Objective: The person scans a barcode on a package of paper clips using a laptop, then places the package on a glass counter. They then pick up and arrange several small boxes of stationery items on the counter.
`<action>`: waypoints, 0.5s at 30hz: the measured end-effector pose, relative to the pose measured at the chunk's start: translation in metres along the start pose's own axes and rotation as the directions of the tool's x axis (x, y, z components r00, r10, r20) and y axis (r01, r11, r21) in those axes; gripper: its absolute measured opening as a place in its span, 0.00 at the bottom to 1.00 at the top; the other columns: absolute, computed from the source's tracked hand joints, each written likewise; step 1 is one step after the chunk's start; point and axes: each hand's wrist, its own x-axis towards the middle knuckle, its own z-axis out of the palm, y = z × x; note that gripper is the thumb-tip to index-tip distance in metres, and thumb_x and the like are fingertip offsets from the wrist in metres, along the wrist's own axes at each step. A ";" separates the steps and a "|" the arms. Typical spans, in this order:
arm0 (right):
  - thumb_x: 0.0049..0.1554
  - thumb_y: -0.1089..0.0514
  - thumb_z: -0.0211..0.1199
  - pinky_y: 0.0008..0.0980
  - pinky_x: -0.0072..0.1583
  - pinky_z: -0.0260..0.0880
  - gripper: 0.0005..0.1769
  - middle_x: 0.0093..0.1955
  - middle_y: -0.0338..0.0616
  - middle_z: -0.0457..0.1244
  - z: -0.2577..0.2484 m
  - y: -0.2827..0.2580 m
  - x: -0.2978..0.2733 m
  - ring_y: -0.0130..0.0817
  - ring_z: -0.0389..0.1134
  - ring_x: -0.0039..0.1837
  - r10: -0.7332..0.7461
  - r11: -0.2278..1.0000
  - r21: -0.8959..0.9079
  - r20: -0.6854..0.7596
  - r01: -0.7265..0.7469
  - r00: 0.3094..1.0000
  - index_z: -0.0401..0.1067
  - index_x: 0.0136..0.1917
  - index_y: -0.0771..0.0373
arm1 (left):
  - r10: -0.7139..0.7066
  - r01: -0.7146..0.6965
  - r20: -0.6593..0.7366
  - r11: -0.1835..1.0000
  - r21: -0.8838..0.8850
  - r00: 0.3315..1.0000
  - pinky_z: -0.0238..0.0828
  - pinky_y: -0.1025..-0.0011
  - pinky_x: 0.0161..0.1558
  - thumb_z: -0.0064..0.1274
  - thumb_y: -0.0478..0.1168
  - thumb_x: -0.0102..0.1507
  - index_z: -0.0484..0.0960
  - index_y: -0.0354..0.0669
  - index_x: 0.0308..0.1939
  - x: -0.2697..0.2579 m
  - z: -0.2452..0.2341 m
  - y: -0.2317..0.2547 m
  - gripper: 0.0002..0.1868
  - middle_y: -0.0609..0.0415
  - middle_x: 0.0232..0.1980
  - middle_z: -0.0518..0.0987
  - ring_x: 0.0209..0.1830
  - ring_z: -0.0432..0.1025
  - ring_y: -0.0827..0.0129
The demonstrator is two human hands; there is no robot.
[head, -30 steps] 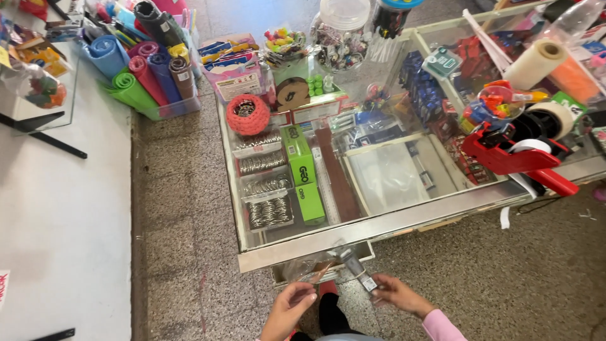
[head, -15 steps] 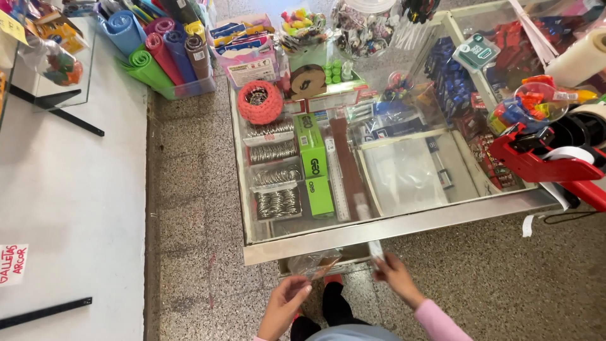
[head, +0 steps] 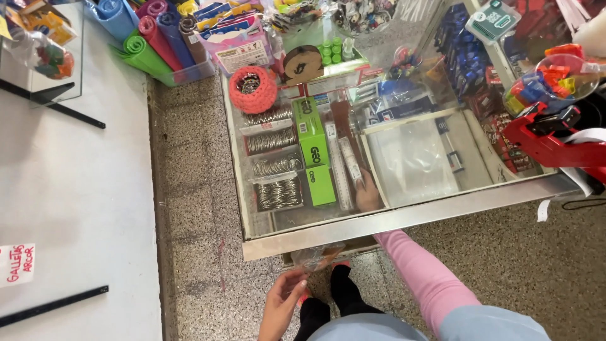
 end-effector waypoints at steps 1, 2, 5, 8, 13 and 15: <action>0.65 0.51 0.47 0.48 0.70 0.60 0.26 0.71 0.50 0.65 0.006 0.013 0.008 0.53 0.64 0.71 0.003 1.000 0.003 -0.004 -0.003 1.000 0.62 0.76 0.45 | -0.001 0.001 0.003 1.000 0.005 1.000 0.78 0.71 0.61 0.60 0.43 0.61 0.84 0.44 0.57 0.001 -0.001 -0.002 0.20 0.50 0.54 0.89 0.56 0.82 0.66; 0.65 0.52 0.47 0.49 0.69 0.61 0.26 0.70 0.52 0.65 0.012 0.026 0.016 0.54 0.65 0.70 -0.078 0.997 -0.001 -0.056 0.078 0.995 0.63 0.76 0.47 | 0.003 -0.003 0.004 1.000 0.015 1.000 0.79 0.70 0.61 0.60 0.44 0.61 0.84 0.43 0.57 0.002 -0.003 -0.005 0.21 0.50 0.55 0.89 0.55 0.83 0.65; 0.65 0.55 0.48 0.51 0.65 0.68 0.26 0.60 0.57 0.68 0.031 0.054 0.038 0.56 0.69 0.62 -0.205 0.978 -0.073 -0.110 0.197 0.973 0.65 0.75 0.54 | -0.005 0.005 -0.011 1.000 0.014 1.000 0.79 0.70 0.61 0.61 0.45 0.60 0.84 0.42 0.56 0.002 -0.001 -0.010 0.21 0.50 0.54 0.90 0.55 0.83 0.64; 0.66 0.55 0.47 0.50 0.65 0.69 0.27 0.52 0.59 0.64 0.042 0.060 0.040 0.56 0.70 0.54 -0.226 0.967 -0.147 -0.127 0.207 0.966 0.62 0.78 0.53 | 0.004 -0.004 -0.014 1.000 -0.006 1.000 0.79 0.71 0.61 0.61 0.43 0.60 0.85 0.41 0.54 0.007 0.002 -0.021 0.19 0.49 0.53 0.91 0.54 0.83 0.65; 0.66 0.58 0.46 0.50 0.64 0.70 0.28 0.57 0.55 0.55 0.051 0.055 0.028 0.53 0.67 0.53 -0.213 0.976 -0.085 -0.161 0.202 0.964 0.59 0.80 0.54 | 0.049 -0.045 0.039 0.995 -0.089 0.998 0.77 0.71 0.61 0.62 0.38 0.60 0.85 0.38 0.53 0.012 0.006 -0.031 0.17 0.45 0.52 0.91 0.55 0.83 0.65; 0.64 0.62 0.53 0.46 0.59 0.76 0.25 0.60 0.55 0.54 0.061 0.062 0.028 0.51 0.69 0.49 -0.348 0.937 -0.108 -0.287 0.331 0.892 0.65 0.74 0.63 | 0.023 -0.021 0.045 0.998 -0.053 0.999 0.78 0.71 0.61 0.63 0.39 0.60 0.86 0.39 0.52 0.008 0.004 -0.030 0.17 0.46 0.52 0.92 0.54 0.84 0.65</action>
